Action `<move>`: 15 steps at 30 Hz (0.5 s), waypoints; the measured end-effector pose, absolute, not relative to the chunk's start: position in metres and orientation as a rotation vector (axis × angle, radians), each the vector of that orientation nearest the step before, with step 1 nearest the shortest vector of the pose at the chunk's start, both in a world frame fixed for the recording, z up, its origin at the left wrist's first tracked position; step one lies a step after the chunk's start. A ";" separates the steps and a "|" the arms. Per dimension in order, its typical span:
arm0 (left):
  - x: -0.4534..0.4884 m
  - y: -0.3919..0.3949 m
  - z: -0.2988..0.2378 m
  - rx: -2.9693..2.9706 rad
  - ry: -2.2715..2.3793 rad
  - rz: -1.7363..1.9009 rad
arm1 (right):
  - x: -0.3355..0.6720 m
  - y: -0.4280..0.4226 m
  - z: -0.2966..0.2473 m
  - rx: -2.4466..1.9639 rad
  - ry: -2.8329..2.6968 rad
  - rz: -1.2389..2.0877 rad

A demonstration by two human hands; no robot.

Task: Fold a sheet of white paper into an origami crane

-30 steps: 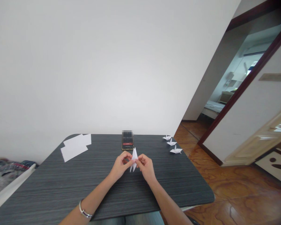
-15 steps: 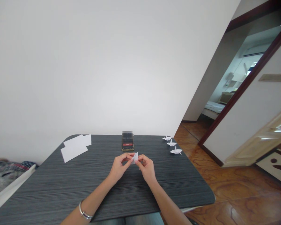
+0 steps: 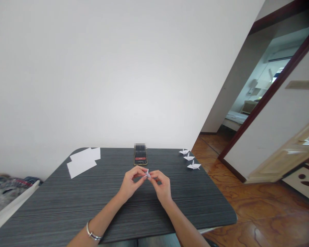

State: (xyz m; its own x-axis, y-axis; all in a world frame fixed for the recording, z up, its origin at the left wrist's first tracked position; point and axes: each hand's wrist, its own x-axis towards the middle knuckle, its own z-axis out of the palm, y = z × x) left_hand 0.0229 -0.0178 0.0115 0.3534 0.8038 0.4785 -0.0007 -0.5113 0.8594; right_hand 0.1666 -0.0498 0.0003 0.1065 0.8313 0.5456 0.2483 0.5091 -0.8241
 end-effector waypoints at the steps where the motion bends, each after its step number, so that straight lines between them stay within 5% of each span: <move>1: 0.023 -0.018 0.013 1.809 0.695 1.248 | 0.166 -0.050 0.000 -0.992 -1.449 0.544; 15: 0.018 -0.019 0.015 1.927 0.698 1.236 | 0.166 -0.048 -0.004 -1.003 -1.408 0.640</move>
State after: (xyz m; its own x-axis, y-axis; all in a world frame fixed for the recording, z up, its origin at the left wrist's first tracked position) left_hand 0.0185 -0.0191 0.0152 0.3904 0.7584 0.5220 0.0560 -0.5855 0.8088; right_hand 0.1664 -0.0477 -0.0044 0.1063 0.8618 0.4960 0.1929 0.4715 -0.8605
